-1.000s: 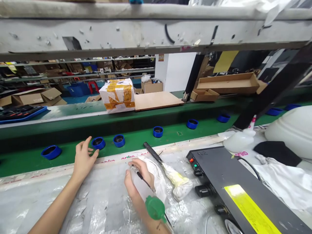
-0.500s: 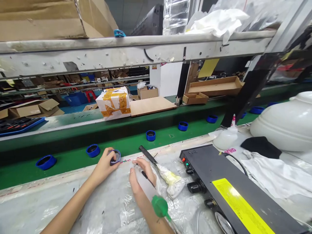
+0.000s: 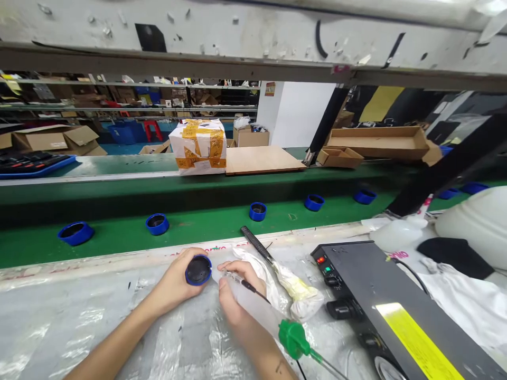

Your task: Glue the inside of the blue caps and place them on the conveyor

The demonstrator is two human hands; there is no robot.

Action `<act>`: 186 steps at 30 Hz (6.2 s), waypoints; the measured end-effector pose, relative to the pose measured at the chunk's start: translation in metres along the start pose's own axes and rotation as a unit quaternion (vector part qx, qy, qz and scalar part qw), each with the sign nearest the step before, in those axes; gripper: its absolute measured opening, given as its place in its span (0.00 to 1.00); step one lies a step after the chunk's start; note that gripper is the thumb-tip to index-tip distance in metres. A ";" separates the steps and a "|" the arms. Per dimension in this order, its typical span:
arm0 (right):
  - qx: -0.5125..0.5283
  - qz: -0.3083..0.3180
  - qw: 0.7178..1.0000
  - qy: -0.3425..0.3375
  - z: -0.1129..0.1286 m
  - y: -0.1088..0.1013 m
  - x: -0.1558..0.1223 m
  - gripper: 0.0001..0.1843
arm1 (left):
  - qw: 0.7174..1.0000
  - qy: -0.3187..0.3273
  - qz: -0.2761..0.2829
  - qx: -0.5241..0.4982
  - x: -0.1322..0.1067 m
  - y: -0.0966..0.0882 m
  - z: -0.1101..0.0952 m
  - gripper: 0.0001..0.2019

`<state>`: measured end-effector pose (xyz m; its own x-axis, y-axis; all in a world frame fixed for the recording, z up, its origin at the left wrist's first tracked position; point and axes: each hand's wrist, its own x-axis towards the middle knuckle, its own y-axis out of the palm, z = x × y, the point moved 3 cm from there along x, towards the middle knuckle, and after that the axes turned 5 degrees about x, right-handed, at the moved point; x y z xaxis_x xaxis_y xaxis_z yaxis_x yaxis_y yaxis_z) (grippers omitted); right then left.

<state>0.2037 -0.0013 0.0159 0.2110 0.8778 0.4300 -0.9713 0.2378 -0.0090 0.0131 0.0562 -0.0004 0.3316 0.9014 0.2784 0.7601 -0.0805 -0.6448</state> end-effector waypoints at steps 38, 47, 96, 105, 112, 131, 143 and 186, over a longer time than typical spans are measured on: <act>-0.083 0.053 0.992 -0.080 0.016 -0.007 0.004 0.09 | 0.999 0.002 0.021 -0.043 0.001 0.005 0.002 0.25; -0.083 0.051 0.992 -0.081 0.008 -0.005 0.003 0.10 | 0.999 0.005 0.031 -0.042 0.001 0.004 0.000 0.24; -0.069 0.168 0.983 -0.021 0.019 0.003 -0.008 0.11 | 0.998 0.024 0.036 -0.041 0.001 0.002 -0.002 0.27; -0.031 0.175 0.984 -0.006 0.030 0.009 -0.006 0.09 | 0.998 0.034 0.041 -0.042 0.000 0.001 -0.001 0.26; -0.015 0.160 0.987 0.002 0.038 0.014 -0.002 0.08 | 0.998 0.048 0.044 -0.027 0.001 -0.001 -0.004 0.22; 0.021 0.151 0.988 -0.029 0.043 0.020 -0.002 0.11 | 0.997 0.050 0.041 -0.033 0.002 -0.002 -0.004 0.18; 0.034 0.146 0.986 -0.067 0.039 0.024 -0.002 0.12 | 0.997 0.064 0.046 -0.009 0.002 -0.004 -0.004 0.23; 0.026 0.078 0.995 -0.047 0.035 0.011 0.004 0.11 | 0.997 0.059 0.048 0.002 0.004 -0.006 -0.006 0.24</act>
<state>0.1899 -0.0100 0.0493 0.0476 0.8590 0.5097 -0.9963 0.0772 -0.0372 0.0137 0.0574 0.0087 0.4659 0.8333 0.2974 0.7199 -0.1616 -0.6750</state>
